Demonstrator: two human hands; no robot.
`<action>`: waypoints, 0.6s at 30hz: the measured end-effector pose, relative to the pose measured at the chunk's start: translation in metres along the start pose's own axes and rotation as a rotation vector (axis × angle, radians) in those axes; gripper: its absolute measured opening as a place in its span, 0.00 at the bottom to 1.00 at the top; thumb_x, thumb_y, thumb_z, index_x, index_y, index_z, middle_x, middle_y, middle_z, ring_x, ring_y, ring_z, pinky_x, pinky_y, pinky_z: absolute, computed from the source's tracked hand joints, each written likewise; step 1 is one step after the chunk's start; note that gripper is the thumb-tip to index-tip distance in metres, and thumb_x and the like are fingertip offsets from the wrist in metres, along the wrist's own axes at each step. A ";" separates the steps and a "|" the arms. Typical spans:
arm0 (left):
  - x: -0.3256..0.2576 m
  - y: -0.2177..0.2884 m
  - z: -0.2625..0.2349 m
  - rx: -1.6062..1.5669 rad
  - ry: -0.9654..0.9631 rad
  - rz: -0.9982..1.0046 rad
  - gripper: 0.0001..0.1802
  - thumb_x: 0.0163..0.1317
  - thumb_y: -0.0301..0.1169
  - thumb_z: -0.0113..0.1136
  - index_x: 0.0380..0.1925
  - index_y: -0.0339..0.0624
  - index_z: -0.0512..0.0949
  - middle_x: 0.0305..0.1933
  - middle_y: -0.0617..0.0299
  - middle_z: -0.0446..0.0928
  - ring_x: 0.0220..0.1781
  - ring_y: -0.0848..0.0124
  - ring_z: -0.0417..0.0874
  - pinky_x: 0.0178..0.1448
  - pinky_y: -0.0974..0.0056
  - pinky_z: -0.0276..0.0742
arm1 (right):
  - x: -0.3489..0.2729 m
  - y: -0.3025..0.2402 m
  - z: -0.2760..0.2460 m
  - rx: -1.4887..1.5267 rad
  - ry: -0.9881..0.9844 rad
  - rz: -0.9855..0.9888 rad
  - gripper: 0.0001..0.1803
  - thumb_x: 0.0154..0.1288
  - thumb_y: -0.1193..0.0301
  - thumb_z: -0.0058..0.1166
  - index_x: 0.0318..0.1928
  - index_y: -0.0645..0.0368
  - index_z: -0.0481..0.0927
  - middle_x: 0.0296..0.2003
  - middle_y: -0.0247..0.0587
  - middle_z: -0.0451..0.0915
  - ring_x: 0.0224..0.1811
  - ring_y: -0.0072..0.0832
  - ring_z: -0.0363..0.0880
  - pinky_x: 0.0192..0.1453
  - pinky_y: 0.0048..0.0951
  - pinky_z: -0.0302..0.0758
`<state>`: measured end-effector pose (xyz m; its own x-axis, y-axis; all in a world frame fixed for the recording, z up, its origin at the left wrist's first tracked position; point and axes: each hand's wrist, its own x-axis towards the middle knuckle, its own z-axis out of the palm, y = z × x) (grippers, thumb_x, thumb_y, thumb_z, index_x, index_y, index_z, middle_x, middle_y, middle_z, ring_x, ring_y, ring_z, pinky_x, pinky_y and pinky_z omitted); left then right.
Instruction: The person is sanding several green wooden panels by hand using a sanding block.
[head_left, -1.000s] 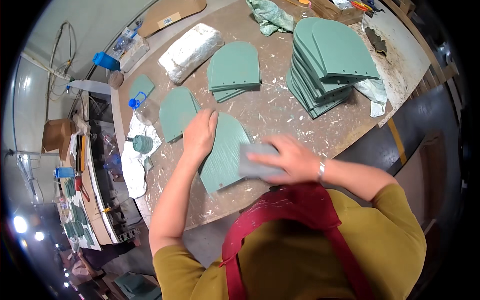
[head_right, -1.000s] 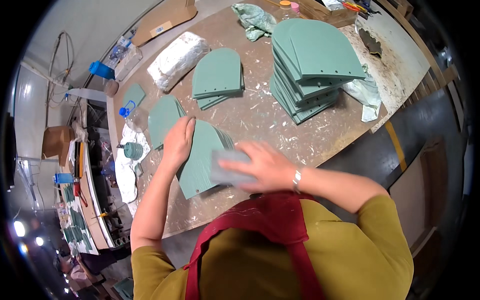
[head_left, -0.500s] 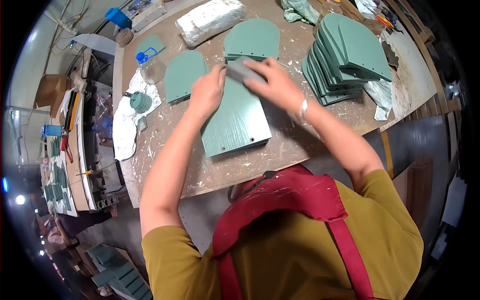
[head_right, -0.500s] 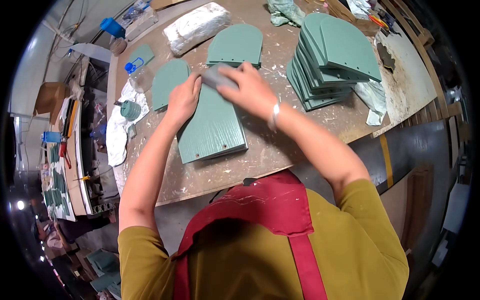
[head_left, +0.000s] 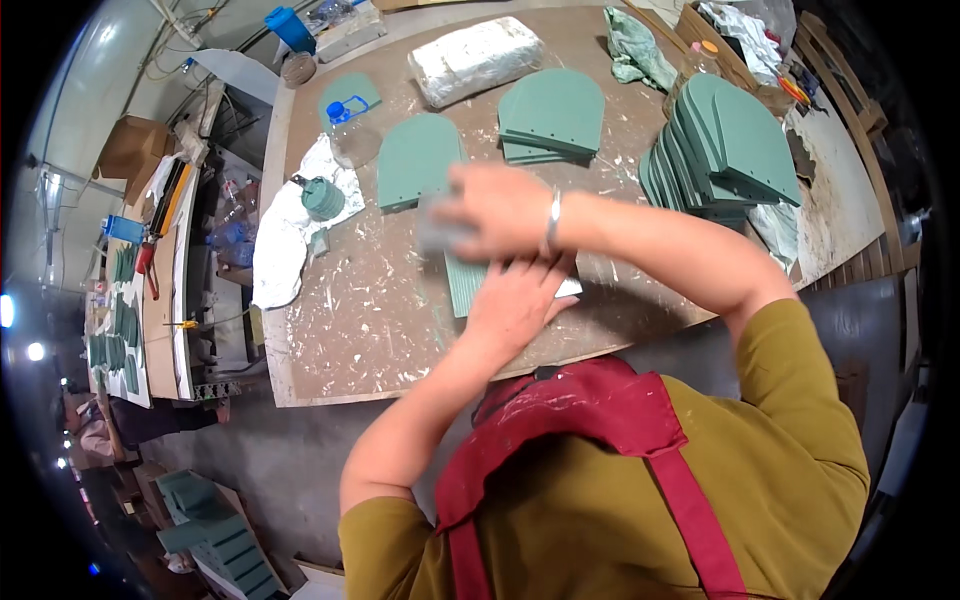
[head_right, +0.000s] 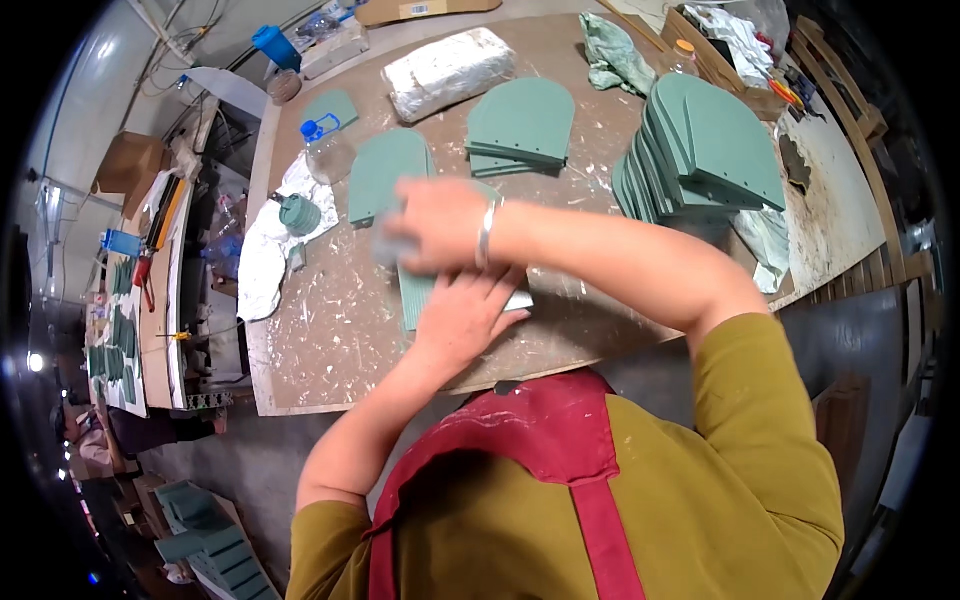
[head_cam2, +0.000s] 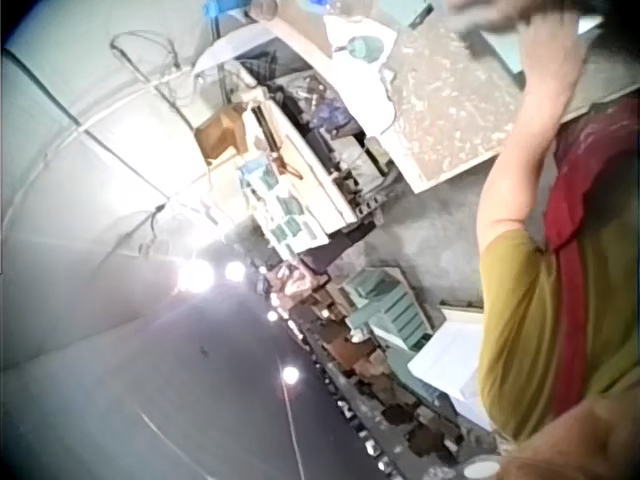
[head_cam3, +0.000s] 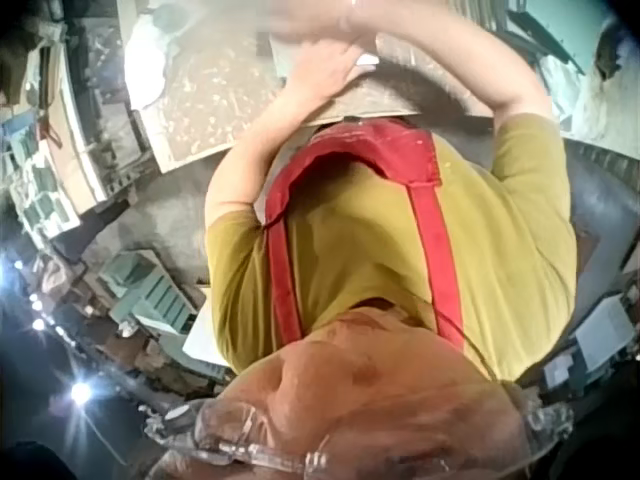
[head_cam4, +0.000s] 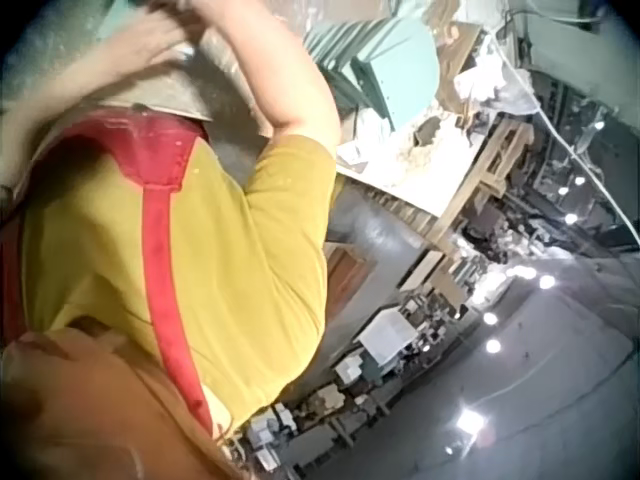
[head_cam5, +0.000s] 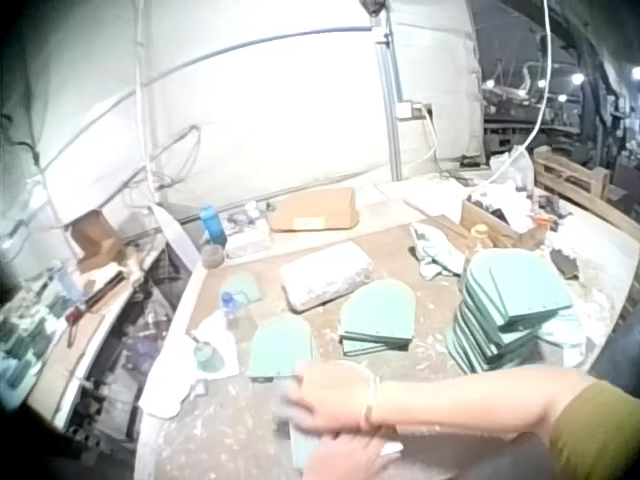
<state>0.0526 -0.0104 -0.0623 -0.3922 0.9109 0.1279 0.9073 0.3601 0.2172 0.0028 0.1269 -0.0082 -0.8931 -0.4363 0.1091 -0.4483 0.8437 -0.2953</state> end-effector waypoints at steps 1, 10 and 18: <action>-0.009 0.000 0.017 -0.006 -0.030 -0.096 0.34 0.69 0.51 0.53 0.71 0.51 0.64 0.73 0.53 0.65 0.74 0.55 0.64 0.77 0.50 0.56 | -0.004 -0.022 -0.001 -0.072 -0.118 -0.192 0.27 0.58 0.50 0.60 0.57 0.43 0.82 0.48 0.51 0.74 0.49 0.46 0.78 0.52 0.45 0.75; -0.003 0.008 0.002 0.067 0.090 -0.003 0.37 0.66 0.47 0.57 0.71 0.46 0.62 0.76 0.57 0.59 0.77 0.59 0.60 0.75 0.47 0.58 | 0.029 0.056 -0.021 -0.165 0.155 0.040 0.26 0.61 0.51 0.59 0.59 0.43 0.80 0.45 0.51 0.74 0.47 0.48 0.79 0.50 0.45 0.77; -0.003 0.010 0.000 0.060 0.092 0.005 0.37 0.66 0.46 0.58 0.72 0.45 0.62 0.77 0.57 0.60 0.76 0.58 0.62 0.75 0.47 0.59 | 0.015 0.081 -0.014 -0.286 0.177 0.192 0.25 0.61 0.51 0.59 0.58 0.42 0.81 0.46 0.53 0.75 0.48 0.47 0.79 0.50 0.44 0.77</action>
<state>0.0630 -0.0090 -0.0604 -0.3973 0.8915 0.2175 0.9157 0.3694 0.1584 -0.0474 0.1927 -0.0172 -0.9432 -0.2220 0.2470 -0.2419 0.9689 -0.0528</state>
